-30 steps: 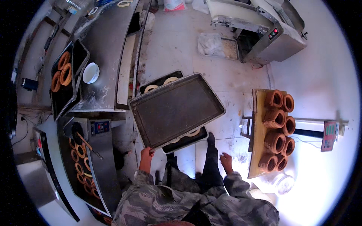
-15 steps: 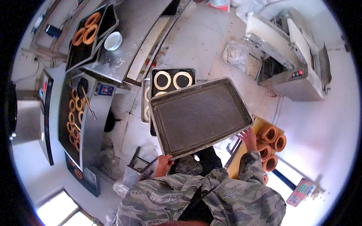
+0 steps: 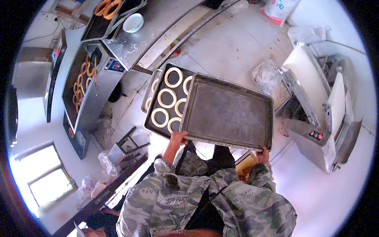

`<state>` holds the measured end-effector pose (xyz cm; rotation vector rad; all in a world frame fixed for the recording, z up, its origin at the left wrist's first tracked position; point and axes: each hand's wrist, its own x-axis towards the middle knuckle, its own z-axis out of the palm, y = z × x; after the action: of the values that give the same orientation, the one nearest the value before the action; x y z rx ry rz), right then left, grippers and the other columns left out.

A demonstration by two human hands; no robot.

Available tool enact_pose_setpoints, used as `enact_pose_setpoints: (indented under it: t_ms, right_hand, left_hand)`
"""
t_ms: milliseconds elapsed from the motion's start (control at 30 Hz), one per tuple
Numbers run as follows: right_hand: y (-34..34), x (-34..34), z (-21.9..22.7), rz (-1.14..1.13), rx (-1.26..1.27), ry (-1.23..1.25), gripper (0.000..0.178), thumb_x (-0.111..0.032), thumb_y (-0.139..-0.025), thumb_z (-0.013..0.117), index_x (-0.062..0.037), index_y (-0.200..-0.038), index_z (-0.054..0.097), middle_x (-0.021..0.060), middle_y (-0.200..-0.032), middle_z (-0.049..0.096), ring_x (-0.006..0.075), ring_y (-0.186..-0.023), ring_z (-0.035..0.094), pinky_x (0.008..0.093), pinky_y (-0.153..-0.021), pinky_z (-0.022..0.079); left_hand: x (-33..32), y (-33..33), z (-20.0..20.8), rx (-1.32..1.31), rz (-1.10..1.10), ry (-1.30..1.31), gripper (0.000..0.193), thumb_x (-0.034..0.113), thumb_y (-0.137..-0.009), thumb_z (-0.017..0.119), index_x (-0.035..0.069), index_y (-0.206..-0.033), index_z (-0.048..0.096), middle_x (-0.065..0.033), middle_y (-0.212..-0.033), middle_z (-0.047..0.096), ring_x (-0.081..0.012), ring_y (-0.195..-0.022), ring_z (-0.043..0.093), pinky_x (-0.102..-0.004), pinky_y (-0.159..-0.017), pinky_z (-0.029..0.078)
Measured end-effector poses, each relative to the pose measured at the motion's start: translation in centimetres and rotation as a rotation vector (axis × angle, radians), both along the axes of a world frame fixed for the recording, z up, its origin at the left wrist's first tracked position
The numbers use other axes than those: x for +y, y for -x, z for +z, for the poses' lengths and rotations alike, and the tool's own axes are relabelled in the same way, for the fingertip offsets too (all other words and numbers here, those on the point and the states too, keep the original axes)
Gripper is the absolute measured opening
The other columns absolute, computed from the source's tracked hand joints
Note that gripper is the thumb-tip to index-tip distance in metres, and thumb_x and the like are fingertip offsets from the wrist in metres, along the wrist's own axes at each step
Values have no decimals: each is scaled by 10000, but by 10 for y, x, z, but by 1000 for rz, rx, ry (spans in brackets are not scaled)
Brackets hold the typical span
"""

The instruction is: The person uses chopsticks and a skimmer to turn and fry dough rings in a vat of hot oil, and then transfers raw dough rings from a tray onto another surface.

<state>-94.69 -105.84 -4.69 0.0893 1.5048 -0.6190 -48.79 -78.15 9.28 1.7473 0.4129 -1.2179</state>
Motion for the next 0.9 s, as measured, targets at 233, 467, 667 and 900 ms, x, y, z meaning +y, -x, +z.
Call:
enact_pose_setpoints:
  t_ms: [233, 467, 667, 900]
  right_hand:
    - [-22, -95, -48, 169, -33, 82, 102, -114, -826, 555, -48, -900, 579, 92, -818, 614, 236, -711, 600, 380, -642, 519]
    - [-154, -118, -93, 1358, 541, 1054, 198, -101, -842, 530, 37, -958, 612, 107, -864, 638, 193, -782, 631, 346, -639, 531]
    - [-235, -162, -115, 1056, 297, 869, 216, -124, -827, 608, 51, -948, 645, 100, -815, 671, 178, -732, 647, 299, -634, 526]
    - [-388, -197, -126, 1373, 533, 1078, 306, -269, -820, 624, 28, -852, 689, 179, -802, 693, 295, -789, 687, 377, -714, 529]
  left_hand:
    - [-109, -38, -10, -103, 298, 184, 259, 250, -873, 627, 5, -956, 599, -93, -700, 628, -168, -525, 621, -273, -464, 511]
    - [-130, -63, -32, -100, 323, 193, 373, 208, -895, 561, 26, -1222, 573, -57, -867, 644, -147, -648, 650, -249, -526, 483]
    - [-142, -25, -54, 7, 328, 94, 353, 229, -892, 573, 30, -1183, 588, -82, -876, 656, -179, -643, 662, -278, -522, 497]
    - [-146, 7, -74, -10, 508, -26, 350, 177, -890, 554, -18, -1179, 576, -119, -871, 652, -197, -626, 666, -262, -473, 490]
